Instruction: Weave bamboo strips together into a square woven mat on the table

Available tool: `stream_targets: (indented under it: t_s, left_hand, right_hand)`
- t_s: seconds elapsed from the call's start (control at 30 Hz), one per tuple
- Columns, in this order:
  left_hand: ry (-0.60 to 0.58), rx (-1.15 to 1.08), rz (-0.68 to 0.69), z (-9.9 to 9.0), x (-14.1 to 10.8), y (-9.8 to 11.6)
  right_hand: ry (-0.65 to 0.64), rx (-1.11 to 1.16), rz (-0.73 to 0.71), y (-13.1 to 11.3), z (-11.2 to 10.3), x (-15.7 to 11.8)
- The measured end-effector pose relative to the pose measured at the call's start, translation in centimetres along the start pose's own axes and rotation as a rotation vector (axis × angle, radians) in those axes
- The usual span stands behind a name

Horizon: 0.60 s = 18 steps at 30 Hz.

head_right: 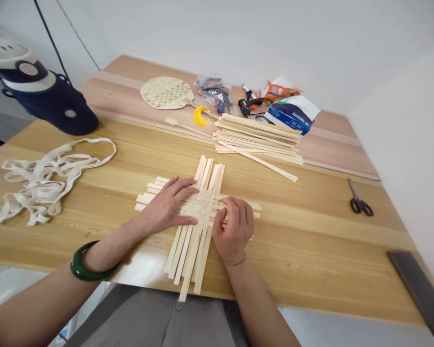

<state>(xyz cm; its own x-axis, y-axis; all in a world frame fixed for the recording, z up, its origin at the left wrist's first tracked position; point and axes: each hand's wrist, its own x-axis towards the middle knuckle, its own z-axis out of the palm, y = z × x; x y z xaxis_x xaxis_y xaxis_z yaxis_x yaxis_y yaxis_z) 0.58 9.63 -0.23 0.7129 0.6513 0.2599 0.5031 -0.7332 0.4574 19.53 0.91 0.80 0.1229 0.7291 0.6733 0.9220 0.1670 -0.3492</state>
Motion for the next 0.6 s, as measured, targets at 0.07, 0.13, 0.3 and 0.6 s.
stream_targets:
  t_s: [0.07,0.13,0.3,0.6]
  left_hand:
    - [0.001,0.010,0.005,0.1,0.0,-0.1]
    - [-0.002,0.014,0.005,0.1,-0.1,-0.1]
    - [0.000,-0.006,-0.004,0.0,-0.1,0.0]
    - [-0.001,-0.031,-0.013,0.0,0.0,0.0]
  right_hand:
    - [-0.006,-0.043,0.027,0.1,-0.1,0.1]
    - [-0.066,-0.098,0.029,0.0,0.0,0.1]
    - [-0.175,-0.140,-0.062,-0.1,0.6,0.2]
    - [-0.272,-0.229,-0.058,0.1,1.5,0.1]
